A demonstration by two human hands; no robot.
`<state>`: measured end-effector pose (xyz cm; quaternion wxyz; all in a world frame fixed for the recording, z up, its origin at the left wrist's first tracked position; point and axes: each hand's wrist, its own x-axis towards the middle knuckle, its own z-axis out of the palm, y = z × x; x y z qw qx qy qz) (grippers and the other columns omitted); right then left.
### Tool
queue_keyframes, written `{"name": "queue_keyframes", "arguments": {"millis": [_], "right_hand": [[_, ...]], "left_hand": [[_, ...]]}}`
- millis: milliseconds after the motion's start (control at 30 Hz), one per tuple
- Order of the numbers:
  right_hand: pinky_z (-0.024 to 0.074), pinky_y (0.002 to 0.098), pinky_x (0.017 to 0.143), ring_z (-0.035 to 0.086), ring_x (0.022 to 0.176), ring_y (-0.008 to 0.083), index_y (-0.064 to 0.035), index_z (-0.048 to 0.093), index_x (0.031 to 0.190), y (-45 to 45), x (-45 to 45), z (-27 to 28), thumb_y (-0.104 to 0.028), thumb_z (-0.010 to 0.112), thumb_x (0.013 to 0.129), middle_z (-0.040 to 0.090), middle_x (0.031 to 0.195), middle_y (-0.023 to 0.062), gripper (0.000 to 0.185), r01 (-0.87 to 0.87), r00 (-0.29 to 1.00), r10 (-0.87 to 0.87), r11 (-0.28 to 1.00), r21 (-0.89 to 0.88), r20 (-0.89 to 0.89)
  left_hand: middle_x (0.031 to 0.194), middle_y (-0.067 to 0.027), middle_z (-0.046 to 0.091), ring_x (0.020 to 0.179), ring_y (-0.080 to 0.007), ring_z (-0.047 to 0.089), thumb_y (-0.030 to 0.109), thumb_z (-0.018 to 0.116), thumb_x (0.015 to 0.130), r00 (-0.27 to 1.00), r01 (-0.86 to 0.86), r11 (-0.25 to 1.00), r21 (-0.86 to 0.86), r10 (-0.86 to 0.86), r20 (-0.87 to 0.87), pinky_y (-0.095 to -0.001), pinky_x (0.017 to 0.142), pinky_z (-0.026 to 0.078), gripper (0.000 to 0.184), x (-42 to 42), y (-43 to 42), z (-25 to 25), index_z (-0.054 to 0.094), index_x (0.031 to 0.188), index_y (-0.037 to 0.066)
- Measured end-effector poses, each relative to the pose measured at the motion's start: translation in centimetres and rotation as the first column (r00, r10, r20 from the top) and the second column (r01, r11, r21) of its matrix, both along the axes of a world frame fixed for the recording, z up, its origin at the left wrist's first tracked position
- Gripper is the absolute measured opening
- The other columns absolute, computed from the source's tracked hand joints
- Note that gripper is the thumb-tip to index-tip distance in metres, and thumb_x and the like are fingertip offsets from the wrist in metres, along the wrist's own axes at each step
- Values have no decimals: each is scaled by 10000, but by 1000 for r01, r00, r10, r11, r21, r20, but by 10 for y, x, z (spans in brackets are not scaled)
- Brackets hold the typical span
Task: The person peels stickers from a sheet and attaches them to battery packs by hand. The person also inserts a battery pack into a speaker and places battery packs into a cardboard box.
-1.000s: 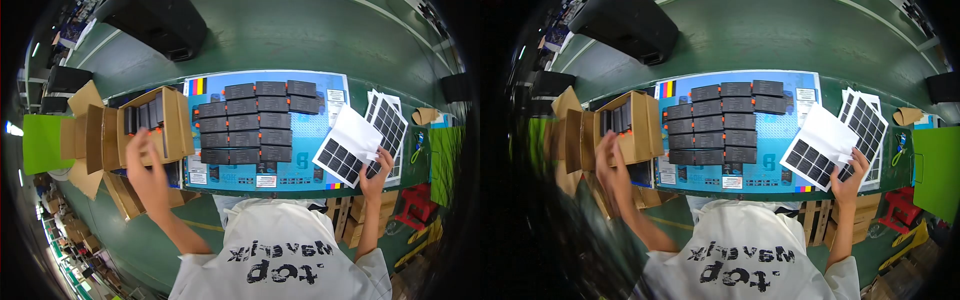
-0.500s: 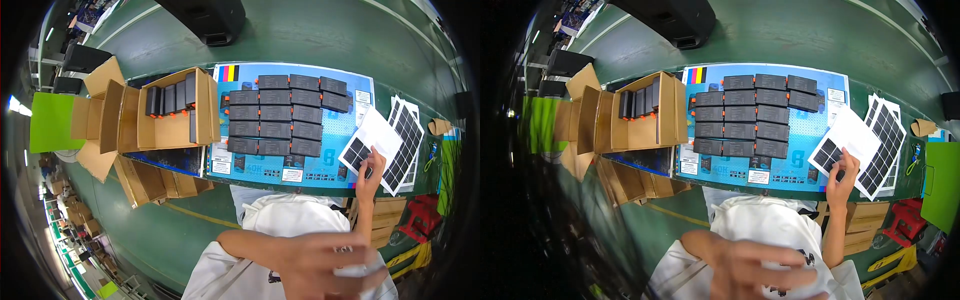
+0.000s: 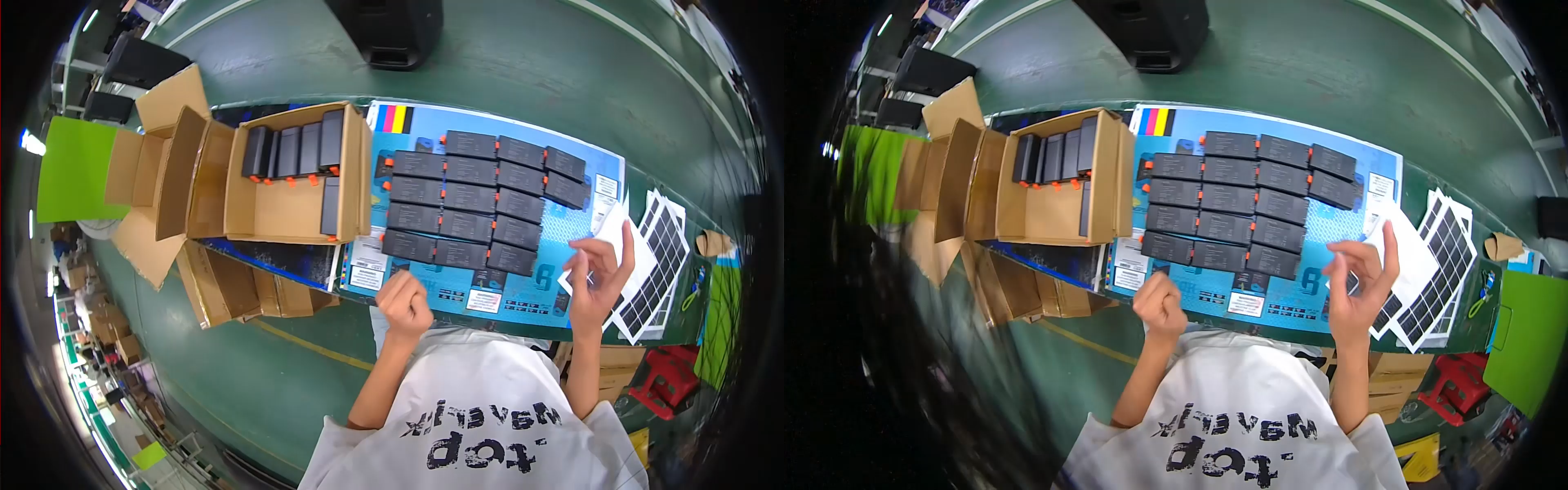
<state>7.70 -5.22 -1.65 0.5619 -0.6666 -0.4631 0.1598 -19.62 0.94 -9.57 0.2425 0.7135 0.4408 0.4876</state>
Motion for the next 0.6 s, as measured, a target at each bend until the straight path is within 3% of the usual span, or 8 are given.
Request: {"name": "queue_keyframes", "arguments": {"millis": [167,267,300,333,400,433,600], "right_hand": [[550,289,816,670,873,161,-43,269,1634,82,-32,10,106,647,934,679,1029,105,810,-315,948,316,949,-23,48],[533,290,853,672,926,157,-59,352,1613,128,-51,14,107,681,908,687,1032,90,795,-453,890,456,874,-178,-25],[531,337,908,675,1019,216,-86,340,1626,143,-54,11,73,730,883,689,1102,115,854,-509,858,510,830,-226,-61],[531,337,908,675,1019,216,-86,340,1626,158,-58,9,73,730,883,689,1102,115,854,-515,855,515,826,-232,-65],[510,409,980,640,1128,298,-112,343,1632,182,-67,1,24,776,851,672,1193,137,903,-475,795,549,828,-297,260],[472,459,1038,592,1172,356,-125,362,1627,192,-69,-4,-23,810,819,646,1236,151,929,-485,776,575,807,-337,261],[470,456,1035,591,1139,351,-114,403,1608,214,-75,-20,-30,807,799,638,1194,149,908,-488,684,627,774,-404,374]], "left_hand": [[597,-112,420,483,-233,437,-82,434,750,992,-128,980,-152,126,-22,-361,475,303,138,-9,-4,-19,454,639,-3],[594,-99,420,481,-192,422,-73,438,768,988,-135,965,-227,147,39,-345,476,294,144,-10,-3,-20,437,643,-1],[593,-94,420,485,-180,420,-69,441,775,982,-141,951,-275,170,84,-340,477,292,148,-9,-2,-19,431,645,0],[593,-94,420,485,-180,420,-69,441,775,981,-147,948,-281,176,83,-340,477,292,148,-10,0,-19,431,645,0],[590,-86,425,485,-160,417,-63,447,784,981,-122,938,-325,165,106,-330,475,287,151,-10,0,-18,426,648,-1],[590,-86,425,485,-160,417,-63,447,784,979,-133,933,-335,175,100,-330,475,287,151,-10,1,-16,426,648,-1],[587,-90,439,474,-171,429,-59,454,782,987,-106,933,-344,140,75,-324,464,287,143,-9,5,-17,435,650,-6]]}}
